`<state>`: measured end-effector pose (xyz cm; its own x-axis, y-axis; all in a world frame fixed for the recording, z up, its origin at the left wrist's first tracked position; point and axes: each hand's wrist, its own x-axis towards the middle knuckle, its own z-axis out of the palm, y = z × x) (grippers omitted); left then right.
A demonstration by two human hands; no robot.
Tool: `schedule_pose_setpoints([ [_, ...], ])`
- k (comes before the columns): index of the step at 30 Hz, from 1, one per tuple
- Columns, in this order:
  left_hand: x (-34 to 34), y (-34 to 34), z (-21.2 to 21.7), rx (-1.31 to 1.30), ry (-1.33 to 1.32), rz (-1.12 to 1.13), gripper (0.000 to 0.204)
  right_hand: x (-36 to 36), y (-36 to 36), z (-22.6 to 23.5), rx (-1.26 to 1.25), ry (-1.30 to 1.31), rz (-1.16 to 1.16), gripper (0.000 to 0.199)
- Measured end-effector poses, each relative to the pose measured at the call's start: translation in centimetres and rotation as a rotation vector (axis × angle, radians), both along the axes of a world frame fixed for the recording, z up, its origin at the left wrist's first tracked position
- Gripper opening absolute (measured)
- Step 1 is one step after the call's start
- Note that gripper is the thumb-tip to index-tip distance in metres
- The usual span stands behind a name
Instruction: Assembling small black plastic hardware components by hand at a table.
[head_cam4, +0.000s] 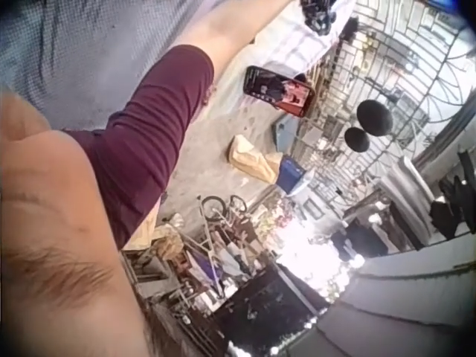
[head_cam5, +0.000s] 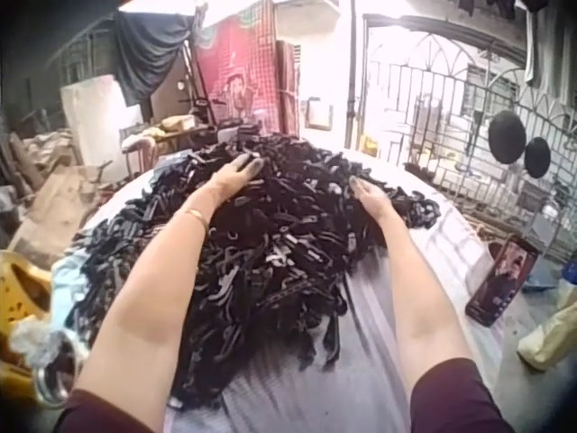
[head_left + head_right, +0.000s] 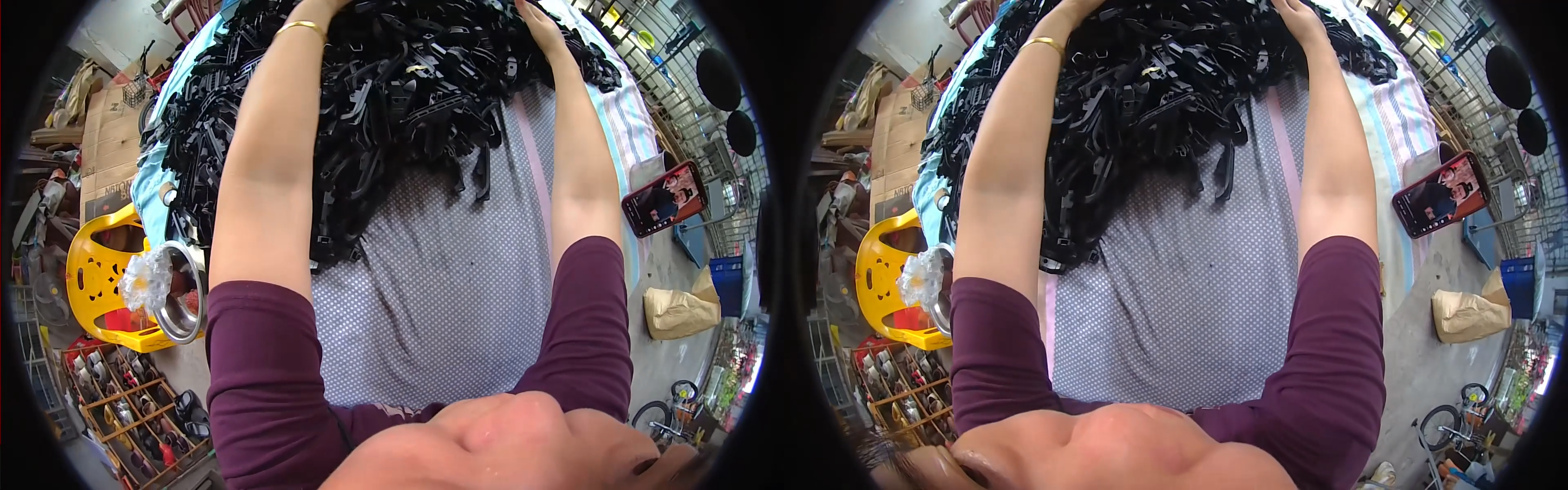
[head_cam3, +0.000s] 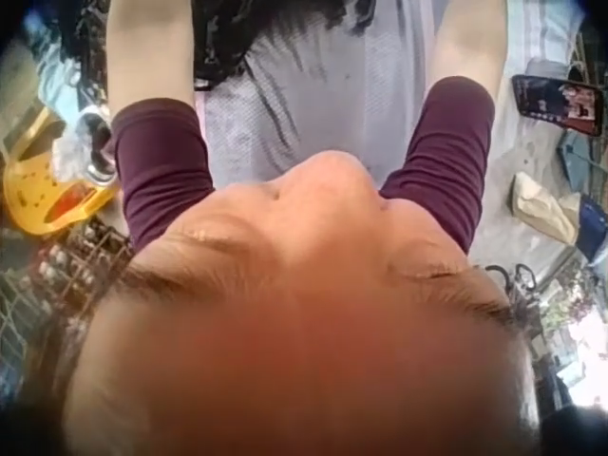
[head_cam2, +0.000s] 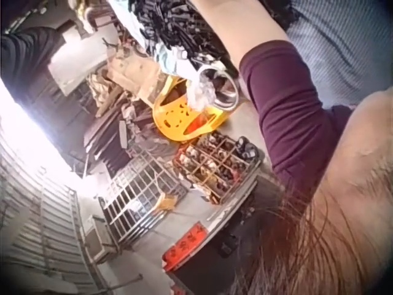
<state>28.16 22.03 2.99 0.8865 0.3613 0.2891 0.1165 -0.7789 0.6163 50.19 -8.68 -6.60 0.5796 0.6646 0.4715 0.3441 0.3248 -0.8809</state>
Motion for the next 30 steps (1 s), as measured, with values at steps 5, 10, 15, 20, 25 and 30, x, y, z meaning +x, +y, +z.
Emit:
schedule_pose_setpoints([
  [5, 3.4, -5.9, -2.0, -0.133, 0.076, -0.479, 0.067, -5.4, 5.8, 3.6, -0.663, -0.162, -0.660, 0.087],
  [10, 0.6, -7.1, -1.7, -0.227, 0.180, -0.449, 0.066, -12.7, 5.3, 5.8, -0.928, -0.306, -0.686, 0.094],
  [15, -0.3, -9.2, -1.5, -0.033, 0.440, -0.330, 0.072, -15.3, 2.1, 3.0, -0.597, -0.438, -0.757, 0.058],
  [20, -3.6, -9.5, -1.6, -0.182, 0.275, -0.514, 0.064, -19.5, 1.6, 2.3, -0.439, -0.446, -0.717, 0.057],
  [25, -6.9, -12.4, -1.0, -0.014, 0.306, -0.570, 0.052, -22.8, -0.4, 2.1, -0.455, -0.407, -0.751, 0.062],
  [30, -10.7, -13.7, -0.8, -0.037, 0.246, -0.588, 0.050, -26.6, -1.9, 2.5, -0.493, -0.376, -0.701, 0.063],
])
